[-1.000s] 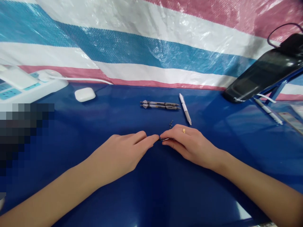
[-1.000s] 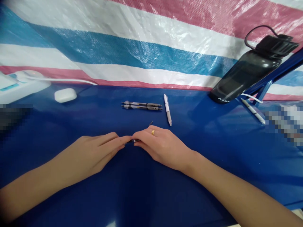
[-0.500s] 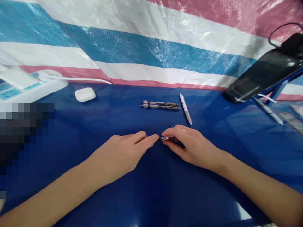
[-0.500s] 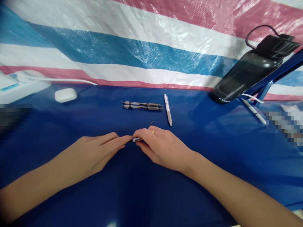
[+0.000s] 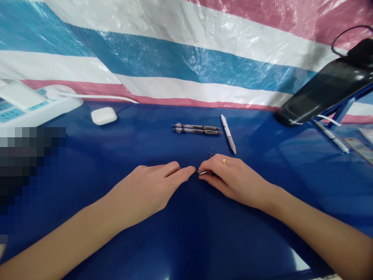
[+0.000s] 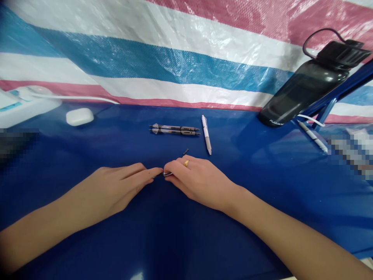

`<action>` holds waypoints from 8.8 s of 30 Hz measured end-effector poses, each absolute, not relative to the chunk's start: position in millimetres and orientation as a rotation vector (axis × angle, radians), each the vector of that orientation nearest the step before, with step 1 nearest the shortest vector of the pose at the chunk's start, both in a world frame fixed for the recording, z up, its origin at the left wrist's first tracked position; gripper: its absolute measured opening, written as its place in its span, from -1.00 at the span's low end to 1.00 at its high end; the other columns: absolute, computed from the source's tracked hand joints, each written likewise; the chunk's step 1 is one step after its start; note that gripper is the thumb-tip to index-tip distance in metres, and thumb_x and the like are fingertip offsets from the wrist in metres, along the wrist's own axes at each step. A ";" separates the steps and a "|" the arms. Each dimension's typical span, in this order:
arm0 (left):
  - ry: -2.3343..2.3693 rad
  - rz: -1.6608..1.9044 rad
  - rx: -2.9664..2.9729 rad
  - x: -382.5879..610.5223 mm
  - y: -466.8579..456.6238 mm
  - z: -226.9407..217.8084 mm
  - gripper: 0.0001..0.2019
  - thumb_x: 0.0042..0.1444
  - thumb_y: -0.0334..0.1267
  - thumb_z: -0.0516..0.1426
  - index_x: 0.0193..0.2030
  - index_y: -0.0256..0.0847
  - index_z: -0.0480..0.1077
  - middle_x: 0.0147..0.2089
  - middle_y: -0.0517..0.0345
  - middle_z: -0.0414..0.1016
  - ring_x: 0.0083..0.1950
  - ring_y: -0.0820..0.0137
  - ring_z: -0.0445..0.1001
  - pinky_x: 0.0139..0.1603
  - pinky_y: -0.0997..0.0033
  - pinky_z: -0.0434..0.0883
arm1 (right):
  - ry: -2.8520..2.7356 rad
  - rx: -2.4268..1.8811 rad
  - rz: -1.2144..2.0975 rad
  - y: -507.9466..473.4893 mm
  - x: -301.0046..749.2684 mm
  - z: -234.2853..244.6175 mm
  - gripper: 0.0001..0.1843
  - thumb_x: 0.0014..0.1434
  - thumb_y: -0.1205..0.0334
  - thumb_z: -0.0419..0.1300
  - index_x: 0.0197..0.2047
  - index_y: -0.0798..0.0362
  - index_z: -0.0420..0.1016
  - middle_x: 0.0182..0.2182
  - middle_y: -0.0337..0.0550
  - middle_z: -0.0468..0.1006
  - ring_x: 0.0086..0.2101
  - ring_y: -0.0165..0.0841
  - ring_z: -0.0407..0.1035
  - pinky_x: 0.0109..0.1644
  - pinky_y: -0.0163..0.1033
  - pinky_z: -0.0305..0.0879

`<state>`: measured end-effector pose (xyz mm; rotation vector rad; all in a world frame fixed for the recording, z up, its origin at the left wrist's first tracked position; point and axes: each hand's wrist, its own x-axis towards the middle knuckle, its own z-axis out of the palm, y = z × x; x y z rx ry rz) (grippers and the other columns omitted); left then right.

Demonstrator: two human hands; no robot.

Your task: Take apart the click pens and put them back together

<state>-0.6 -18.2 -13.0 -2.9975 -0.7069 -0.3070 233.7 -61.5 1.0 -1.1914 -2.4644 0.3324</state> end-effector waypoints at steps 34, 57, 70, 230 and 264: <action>-0.652 -0.416 -3.043 6.4 -23.6 -12.2 -0.75 0.30 -0.27 -0.08 0.06 -0.15 0.26 -0.30 0.26 0.45 -0.35 0.47 0.48 -0.46 0.47 0.33 | -2.459 -1.145 0.458 -65.4 230.6 -3.6 -0.77 0.34 0.21 0.00 -0.11 0.16 0.40 -0.33 -0.11 0.51 -0.31 -0.37 0.39 -0.20 -0.26 0.30; -0.728 -0.405 -2.875 5.7 -24.6 -12.9 -0.79 0.28 -0.13 -0.04 -0.07 -0.08 0.34 -0.46 0.33 0.36 -0.48 0.48 0.42 -0.59 0.43 0.10 | -2.449 -1.101 0.393 -66.3 229.8 -5.2 -0.80 0.34 0.26 -0.01 -0.16 0.14 0.41 -0.36 -0.13 0.50 -0.35 -0.39 0.34 -0.26 -0.28 0.29; -0.718 -0.420 -2.968 4.6 -24.2 -15.0 -0.76 0.30 -0.17 -0.07 -0.17 -0.16 0.39 -0.36 0.25 0.43 -0.38 0.47 0.47 -0.50 0.46 0.28 | -2.470 -1.242 0.451 -68.1 229.6 -2.1 -0.85 0.31 0.22 0.05 -0.09 0.08 0.32 -0.31 -0.15 0.46 -0.30 -0.36 0.38 -0.26 -0.26 0.30; -0.726 -0.437 -2.745 1.8 -7.5 -10.4 -0.79 0.27 -0.22 -0.03 -0.14 -0.19 0.40 -0.37 0.18 0.46 -0.33 0.32 0.41 -0.30 0.30 0.30 | -2.513 -1.158 0.098 -63.0 232.2 -3.2 -0.79 0.32 0.27 -0.01 -0.06 0.15 0.37 -0.33 -0.13 0.47 -0.32 -0.34 0.36 -0.17 -0.23 0.27; -0.937 -0.419 -2.850 3.4 -8.4 -11.4 -0.75 0.23 -0.24 -0.03 -0.05 -0.17 0.41 -0.16 0.09 0.45 -0.14 0.27 0.41 -0.13 0.20 0.39 | -2.202 -1.914 -0.683 -42.8 258.4 -8.5 -0.77 0.25 0.13 0.05 -0.19 0.12 0.40 -0.23 0.03 0.47 -0.24 -0.13 0.33 -0.28 -0.13 0.17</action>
